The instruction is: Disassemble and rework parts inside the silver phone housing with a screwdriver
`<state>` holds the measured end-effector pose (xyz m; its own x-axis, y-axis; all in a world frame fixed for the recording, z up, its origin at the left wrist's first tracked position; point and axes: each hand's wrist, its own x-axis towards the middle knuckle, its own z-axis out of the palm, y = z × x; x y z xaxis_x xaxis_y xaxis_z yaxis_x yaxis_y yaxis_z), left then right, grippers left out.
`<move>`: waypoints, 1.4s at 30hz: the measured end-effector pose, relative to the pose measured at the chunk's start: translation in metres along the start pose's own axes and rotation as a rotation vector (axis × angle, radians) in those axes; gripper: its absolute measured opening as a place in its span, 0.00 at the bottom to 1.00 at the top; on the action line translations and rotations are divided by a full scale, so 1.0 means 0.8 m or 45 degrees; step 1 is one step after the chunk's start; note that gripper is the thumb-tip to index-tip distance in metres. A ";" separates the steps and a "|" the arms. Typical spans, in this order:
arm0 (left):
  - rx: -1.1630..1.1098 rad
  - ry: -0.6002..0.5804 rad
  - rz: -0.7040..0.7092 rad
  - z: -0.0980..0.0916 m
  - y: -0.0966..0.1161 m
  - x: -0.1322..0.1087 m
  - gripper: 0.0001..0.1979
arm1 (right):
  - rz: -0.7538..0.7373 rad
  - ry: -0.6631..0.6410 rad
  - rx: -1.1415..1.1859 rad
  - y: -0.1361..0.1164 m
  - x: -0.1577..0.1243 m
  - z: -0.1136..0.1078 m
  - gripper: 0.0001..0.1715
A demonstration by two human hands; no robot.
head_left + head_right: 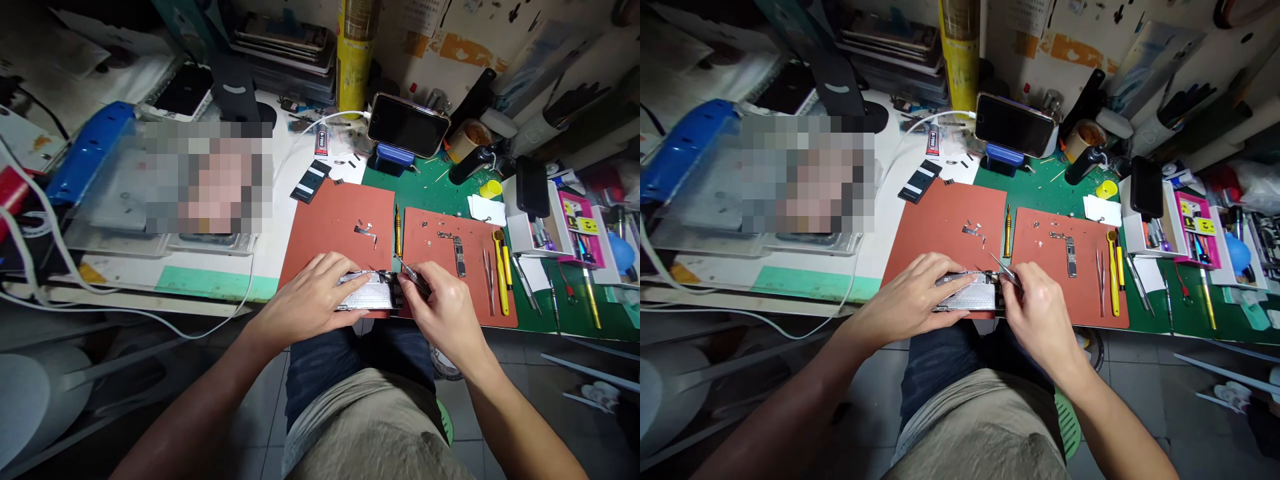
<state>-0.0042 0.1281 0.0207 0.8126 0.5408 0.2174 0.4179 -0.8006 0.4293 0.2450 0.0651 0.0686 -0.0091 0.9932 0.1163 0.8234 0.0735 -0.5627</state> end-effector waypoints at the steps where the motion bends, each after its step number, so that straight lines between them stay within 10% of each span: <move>1: 0.004 0.001 0.002 0.000 0.000 0.000 0.25 | 0.013 0.000 -0.007 0.001 -0.005 -0.002 0.10; 19: 0.041 -0.008 0.010 0.000 0.001 0.000 0.26 | 0.371 0.096 0.348 0.023 -0.072 -0.021 0.19; 27: 0.048 0.017 0.015 0.001 0.001 -0.003 0.24 | 0.495 0.702 0.292 0.029 -0.073 -0.034 0.15; 34: 0.052 0.049 0.024 0.001 0.002 -0.002 0.23 | 0.288 0.642 0.294 0.043 -0.056 -0.022 0.14; 42: 0.022 0.074 0.032 0.002 0.002 -0.003 0.22 | 0.604 0.754 0.388 0.053 -0.058 -0.006 0.35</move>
<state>-0.0051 0.1251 0.0193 0.7983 0.5339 0.2787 0.4049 -0.8184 0.4078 0.2832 0.0219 0.0429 0.6730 0.7187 0.1748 0.4729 -0.2365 -0.8488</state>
